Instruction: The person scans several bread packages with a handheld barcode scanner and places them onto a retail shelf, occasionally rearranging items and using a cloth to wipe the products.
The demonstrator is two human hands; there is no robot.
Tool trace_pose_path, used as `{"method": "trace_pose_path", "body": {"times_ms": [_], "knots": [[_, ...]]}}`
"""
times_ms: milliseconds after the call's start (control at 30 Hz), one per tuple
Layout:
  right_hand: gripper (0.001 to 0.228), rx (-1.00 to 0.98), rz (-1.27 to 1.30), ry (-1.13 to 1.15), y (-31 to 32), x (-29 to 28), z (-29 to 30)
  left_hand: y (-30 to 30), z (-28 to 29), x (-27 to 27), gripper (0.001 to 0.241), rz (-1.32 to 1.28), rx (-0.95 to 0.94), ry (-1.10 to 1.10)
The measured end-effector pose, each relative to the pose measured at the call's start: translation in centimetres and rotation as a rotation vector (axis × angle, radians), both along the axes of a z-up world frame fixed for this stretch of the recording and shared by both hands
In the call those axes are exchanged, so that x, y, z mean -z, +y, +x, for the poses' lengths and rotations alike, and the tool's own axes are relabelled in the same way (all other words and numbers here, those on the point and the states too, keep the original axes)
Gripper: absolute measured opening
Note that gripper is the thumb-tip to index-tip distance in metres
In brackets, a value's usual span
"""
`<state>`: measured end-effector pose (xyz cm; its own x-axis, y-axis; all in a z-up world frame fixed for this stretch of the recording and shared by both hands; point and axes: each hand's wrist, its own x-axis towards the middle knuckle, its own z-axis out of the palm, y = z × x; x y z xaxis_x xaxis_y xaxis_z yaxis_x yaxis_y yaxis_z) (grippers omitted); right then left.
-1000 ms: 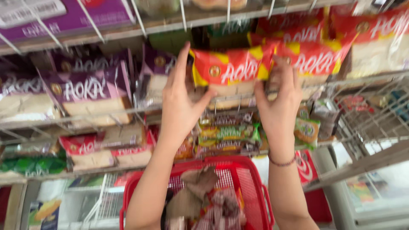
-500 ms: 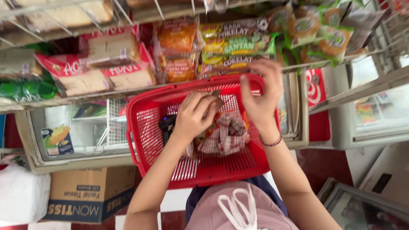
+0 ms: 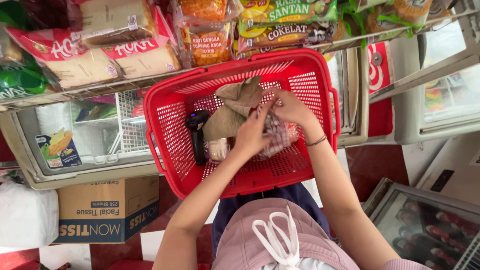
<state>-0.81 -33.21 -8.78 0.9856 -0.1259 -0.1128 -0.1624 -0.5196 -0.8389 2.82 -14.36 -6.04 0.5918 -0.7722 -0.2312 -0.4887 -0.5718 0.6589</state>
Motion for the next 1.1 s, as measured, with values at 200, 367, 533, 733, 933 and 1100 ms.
{"method": "trace_pose_path", "body": {"times_ms": [200, 367, 533, 733, 933, 1100], "knots": [[0.045, 0.31, -0.039, 0.077, 1.0, -1.9, 0.6, 3.3, 3.7, -1.1, 0.079, -0.207, -0.022, -0.398], [0.048, 0.169, -0.294, -0.084, 1.7, 3.6, 3.7, 8.4, 5.5, -3.2, 0.064, -0.257, 0.06, -0.715], [0.104, 0.017, -0.26, 0.244, 5.9, 4.9, 6.0, 11.5, 6.8, -4.0, 0.05, -0.142, -0.006, -0.935], [0.077, -0.1, -0.372, 0.23, 8.8, 5.7, 6.9, 12.2, 7.5, -4.1, 0.058, -0.066, -0.079, -0.925], [0.027, -0.075, -0.454, 0.128, 9.2, 4.0, 6.7, 12.4, 8.1, -4.5, 0.076, -0.163, -0.245, -0.705], [0.035, -0.124, -0.448, -0.019, 4.9, -0.1, 4.6, 12.9, 8.9, -5.0, 0.073, -0.086, -0.225, -0.649]]}}
